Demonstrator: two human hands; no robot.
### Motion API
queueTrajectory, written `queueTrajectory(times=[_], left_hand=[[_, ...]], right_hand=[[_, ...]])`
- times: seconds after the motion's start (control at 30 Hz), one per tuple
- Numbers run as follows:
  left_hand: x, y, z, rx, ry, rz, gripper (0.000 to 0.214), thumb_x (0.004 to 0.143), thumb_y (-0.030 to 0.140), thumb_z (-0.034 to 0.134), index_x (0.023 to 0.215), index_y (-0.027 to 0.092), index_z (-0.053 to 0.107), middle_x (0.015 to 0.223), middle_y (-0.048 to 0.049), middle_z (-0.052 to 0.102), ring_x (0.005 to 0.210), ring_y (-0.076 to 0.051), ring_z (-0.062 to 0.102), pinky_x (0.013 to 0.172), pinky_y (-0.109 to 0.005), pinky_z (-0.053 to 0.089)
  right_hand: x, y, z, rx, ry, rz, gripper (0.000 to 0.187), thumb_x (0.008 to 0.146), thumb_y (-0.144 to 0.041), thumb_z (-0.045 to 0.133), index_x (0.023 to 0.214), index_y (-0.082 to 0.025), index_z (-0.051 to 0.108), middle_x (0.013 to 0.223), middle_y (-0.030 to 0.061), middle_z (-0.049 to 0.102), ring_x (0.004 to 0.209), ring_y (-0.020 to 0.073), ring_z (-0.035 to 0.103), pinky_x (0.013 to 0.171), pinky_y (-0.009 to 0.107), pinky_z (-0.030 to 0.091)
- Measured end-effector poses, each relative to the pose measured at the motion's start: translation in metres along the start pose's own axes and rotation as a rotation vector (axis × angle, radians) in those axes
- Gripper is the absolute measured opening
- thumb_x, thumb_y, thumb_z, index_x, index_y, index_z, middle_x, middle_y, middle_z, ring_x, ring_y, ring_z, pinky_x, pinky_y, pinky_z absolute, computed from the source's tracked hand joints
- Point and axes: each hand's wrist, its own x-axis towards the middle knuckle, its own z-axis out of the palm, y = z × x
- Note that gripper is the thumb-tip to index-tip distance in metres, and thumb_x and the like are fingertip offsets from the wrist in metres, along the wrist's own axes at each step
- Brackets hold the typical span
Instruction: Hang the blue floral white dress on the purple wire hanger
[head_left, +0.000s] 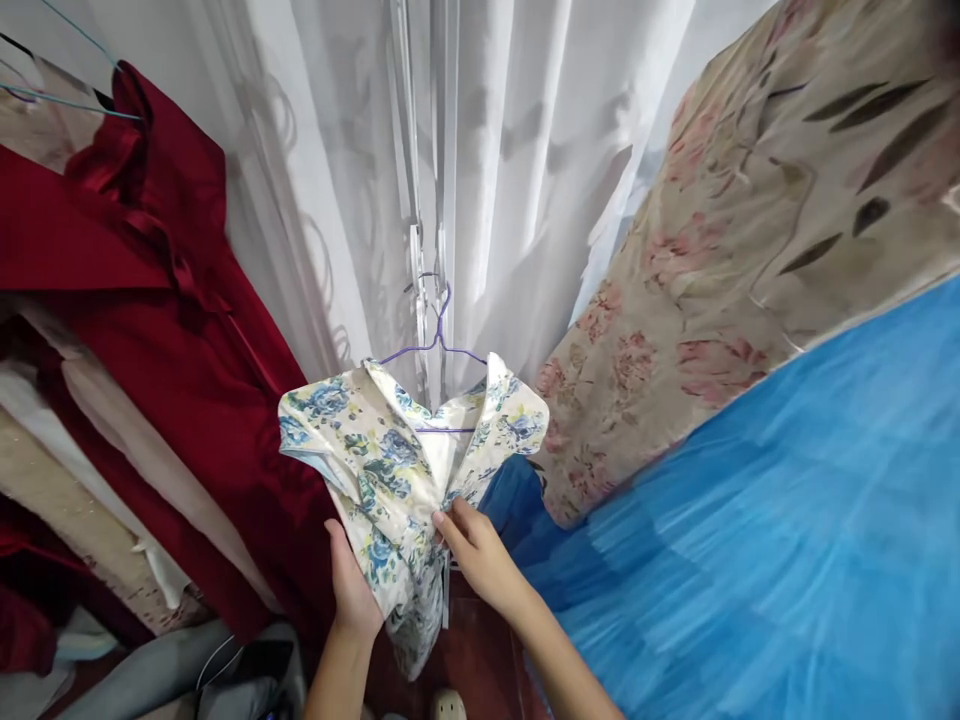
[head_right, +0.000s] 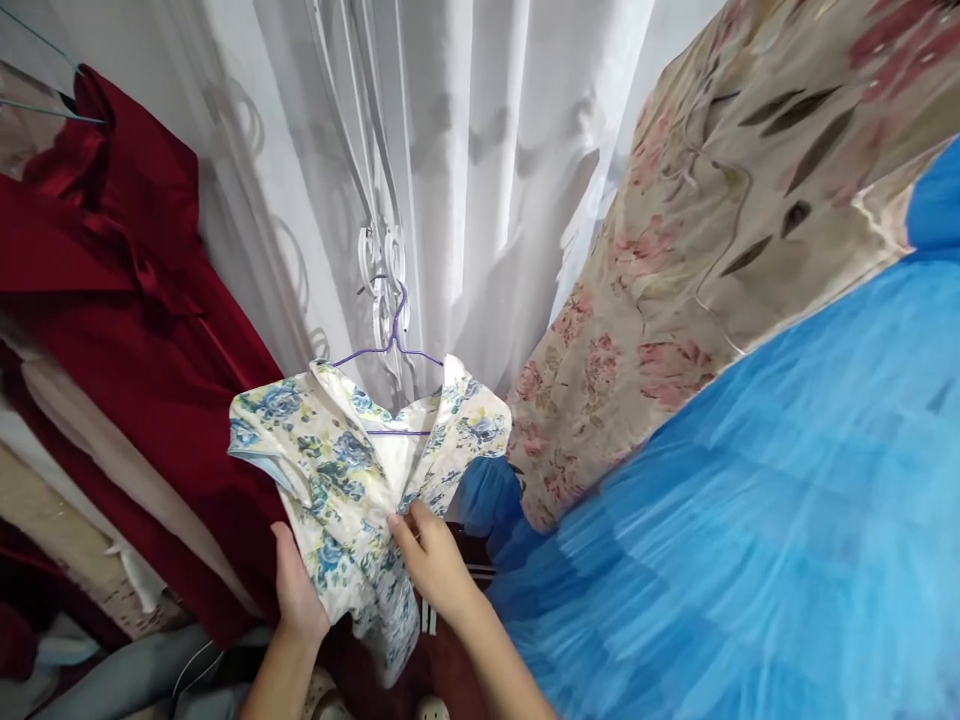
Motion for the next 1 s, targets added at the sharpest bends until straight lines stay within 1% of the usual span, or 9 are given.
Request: queueTrajectory(times=[0.13,0.23,0.3,0.33,0.47,0.63,0.73,0.87,1.0], left_hand=[[-0.001,0.003,-0.019,0.407,0.218,0.119,0.059,0.074,0.047,0.078,0.121,0.017,0.061,0.114,-0.0132,0.067,0.109,-0.032,0.063,0.095,-0.047,0.050],[0.002,0.002,-0.021,0.704,0.459,0.609,0.052,0.078,0.034,0.075,0.122,0.017,0.055,0.120,-0.0133,0.061,0.111,-0.028,0.059,0.096,-0.044,0.048],[0.005,-0.004,-0.017,0.902,0.451,0.876,0.046,0.079,0.027,0.073,0.120,0.019,0.053,0.122,-0.0126,0.057,0.115,-0.026,0.055,0.100,-0.042,0.044],[0.006,-0.009,-0.014,1.009,0.346,0.904,0.043,0.080,0.024,0.071,0.119,0.020,0.054,0.121,-0.0122,0.057,0.116,-0.026,0.055,0.101,-0.042,0.043],[0.017,-0.032,-0.002,1.220,-0.169,0.605,0.022,0.087,0.016,0.054,0.108,0.020,0.057,0.103,-0.0081,0.063,0.100,-0.022,0.060,0.088,-0.035,0.048],[0.034,-0.037,0.007,1.283,-0.303,0.508,0.006,0.088,0.017,0.049,0.091,0.020,0.053,0.083,-0.0054,0.063,0.080,-0.020,0.061,0.073,-0.031,0.046],[0.040,-0.031,0.011,1.408,-0.394,0.485,0.006,0.087,0.016,0.049,0.085,0.020,0.053,0.079,-0.0041,0.062,0.076,-0.019,0.061,0.071,-0.029,0.044],[0.047,-0.028,0.009,1.584,-0.460,0.371,0.007,0.083,0.014,0.054,0.080,0.020,0.054,0.073,-0.0022,0.061,0.068,-0.018,0.060,0.065,-0.028,0.042],[0.063,0.000,0.010,1.406,-0.524,0.382,0.006,0.084,0.016,0.057,0.086,0.019,0.061,0.082,-0.0039,0.066,0.075,-0.018,0.062,0.071,-0.028,0.046]], right_hand=[[0.010,0.004,0.004,-0.114,-0.014,0.012,0.043,0.098,-0.044,0.046,0.063,-0.019,0.050,0.059,0.0013,0.061,0.059,0.0158,0.056,0.063,0.027,0.038],[0.009,0.006,0.001,-0.105,-0.006,0.078,0.044,0.096,-0.043,0.047,0.061,-0.019,0.056,0.051,0.0005,0.058,0.051,0.0146,0.053,0.058,0.027,0.037],[0.007,0.006,0.001,-0.002,-0.002,0.118,0.041,0.095,-0.042,0.048,0.064,-0.018,0.060,0.049,0.0000,0.057,0.047,0.0141,0.051,0.054,0.026,0.036],[0.006,0.006,0.002,0.068,-0.005,0.131,0.040,0.094,-0.042,0.049,0.065,-0.017,0.062,0.047,-0.0002,0.057,0.046,0.0137,0.050,0.052,0.026,0.035],[0.006,0.003,0.014,0.348,-0.025,0.188,0.035,0.088,-0.040,0.052,0.066,-0.016,0.064,0.042,-0.0011,0.055,0.039,0.0115,0.044,0.046,0.024,0.031],[0.031,-0.025,0.009,0.583,0.118,0.194,0.030,0.082,-0.039,0.057,0.067,-0.015,0.066,0.037,-0.0030,0.050,0.032,0.0078,0.033,0.038,0.022,0.020],[0.066,-0.068,-0.015,0.643,0.259,0.066,0.029,0.080,-0.038,0.061,0.064,-0.013,0.066,0.037,-0.0037,0.049,0.033,0.0060,0.031,0.038,0.022,0.018],[0.110,-0.125,-0.036,0.650,0.286,-0.084,0.025,0.077,-0.034,0.062,0.065,-0.013,0.066,0.038,-0.0042,0.049,0.035,0.0057,0.032,0.037,0.021,0.020],[0.118,-0.137,-0.031,0.548,0.291,-0.152,0.027,0.083,-0.036,0.058,0.071,-0.013,0.067,0.040,-0.0044,0.051,0.035,0.0065,0.036,0.038,0.020,0.024]])
